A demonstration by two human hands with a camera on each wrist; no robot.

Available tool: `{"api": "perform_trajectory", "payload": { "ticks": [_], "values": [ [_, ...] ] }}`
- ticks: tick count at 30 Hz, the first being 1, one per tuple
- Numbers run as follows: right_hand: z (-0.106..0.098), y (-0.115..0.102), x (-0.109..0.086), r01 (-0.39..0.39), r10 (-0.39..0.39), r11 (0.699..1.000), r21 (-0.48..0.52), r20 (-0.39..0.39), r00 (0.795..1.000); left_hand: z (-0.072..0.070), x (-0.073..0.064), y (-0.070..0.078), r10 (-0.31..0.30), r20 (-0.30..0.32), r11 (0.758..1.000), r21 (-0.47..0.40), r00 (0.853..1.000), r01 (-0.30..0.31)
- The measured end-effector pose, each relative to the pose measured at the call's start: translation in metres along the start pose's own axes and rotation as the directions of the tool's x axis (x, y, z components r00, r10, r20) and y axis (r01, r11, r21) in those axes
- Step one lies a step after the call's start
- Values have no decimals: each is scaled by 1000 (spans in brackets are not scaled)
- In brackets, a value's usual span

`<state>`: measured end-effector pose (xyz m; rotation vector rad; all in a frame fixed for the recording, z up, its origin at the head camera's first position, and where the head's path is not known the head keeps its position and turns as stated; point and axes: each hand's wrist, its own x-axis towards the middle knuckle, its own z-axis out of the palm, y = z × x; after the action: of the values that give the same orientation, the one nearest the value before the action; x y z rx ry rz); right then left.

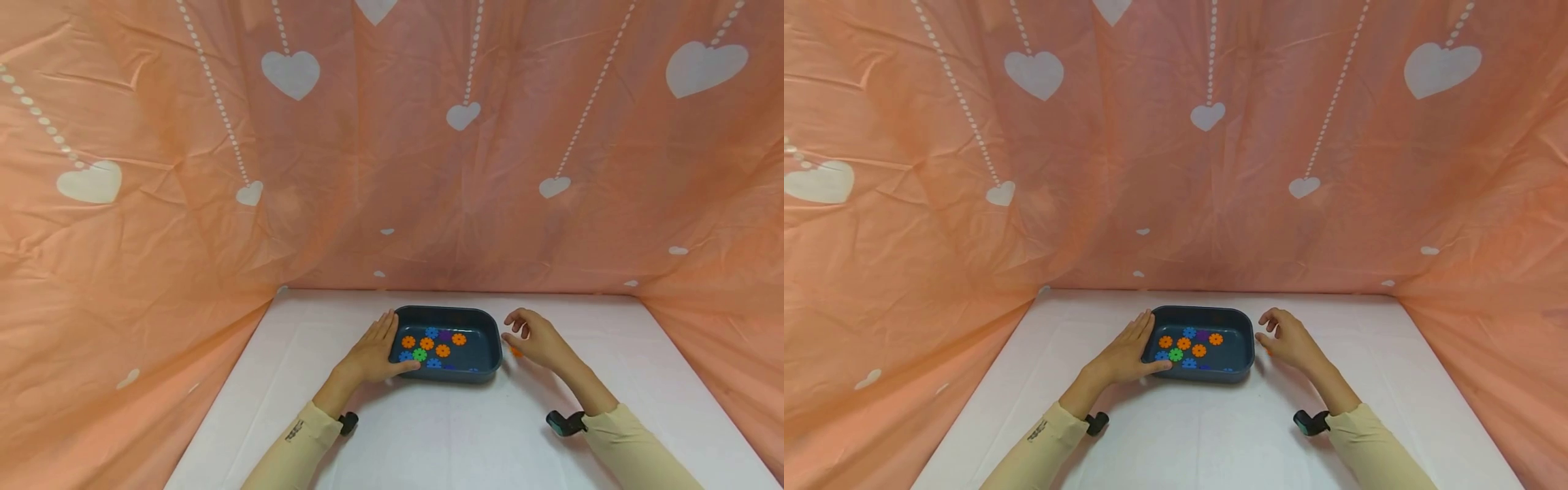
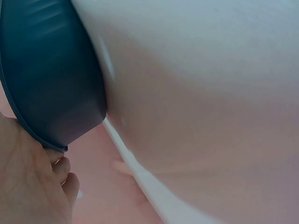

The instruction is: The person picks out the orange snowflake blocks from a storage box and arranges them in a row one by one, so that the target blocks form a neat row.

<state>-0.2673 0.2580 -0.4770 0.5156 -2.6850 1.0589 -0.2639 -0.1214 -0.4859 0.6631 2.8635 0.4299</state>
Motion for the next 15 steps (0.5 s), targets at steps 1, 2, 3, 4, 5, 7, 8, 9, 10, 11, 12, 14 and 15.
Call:
{"api": "perform_trajectory", "payload": {
  "ticks": [1, 2, 3, 4, 5, 7, 8, 9, 10, 11, 12, 14, 15],
  "values": [
    [1, -2, 2, 10, -10, 1000, 2, 0, 1000, 0, 0, 0, 0, 0, 1000, -1, 1000, 0],
    [3, -3, 3, 17, -18, 1000, 6, 3, 1000, 0, 0, 0, 0, 1, 1000, -3, 1000, 0],
    [4, -5, 5, 23, -23, 1000, 10, 7, 1000, 0, 0, 0, 0, 0, 1000, -4, 1000, 0],
    [5, -7, 6, 28, -28, 1000, 12, 13, 1000, 0, 0, 0, -1, -1, 1000, -5, 1000, 1],
    [7, -9, 8, 33, -33, 999, 17, 19, 999, 0, 0, 0, -1, -1, 1000, -3, 1000, 1],
    [10, -12, 11, 38, -39, 999, 32, 34, 999, 0, 0, 0, -3, -2, 1000, -3, 1000, 3],
    [11, -14, 12, 45, -47, 998, 39, 41, 998, 0, 0, 0, -3, -2, 1000, -3, 1000, 3],
    [13, -15, 13, 54, -56, 997, 46, 49, 997, 0, -1, 0, -4, 0, 1000, -4, 1000, 4],
    [14, -17, 15, 63, -66, 997, 54, 57, 996, -1, -1, 0, -4, 1, 1000, -5, 1000, 4],
    [16, -18, 16, 73, -77, 995, 62, 65, 995, -1, -1, 1, -5, 4, 1000, -4, 1000, 5],
    [17, -20, 17, 81, -86, 994, 69, 76, 993, -1, -1, 1, -2, 2, 1000, -7, 1000, 2],
    [20, -24, 19, 97, -104, 993, 74, 99, 990, -1, -1, 1, 1, 3, 1000, -7, 1000, -1],
    [21, -25, 20, 99, -106, 992, 73, 112, 988, -1, -1, 1, 2, 5, 1000, -3, 1000, -2]
  ]
}}
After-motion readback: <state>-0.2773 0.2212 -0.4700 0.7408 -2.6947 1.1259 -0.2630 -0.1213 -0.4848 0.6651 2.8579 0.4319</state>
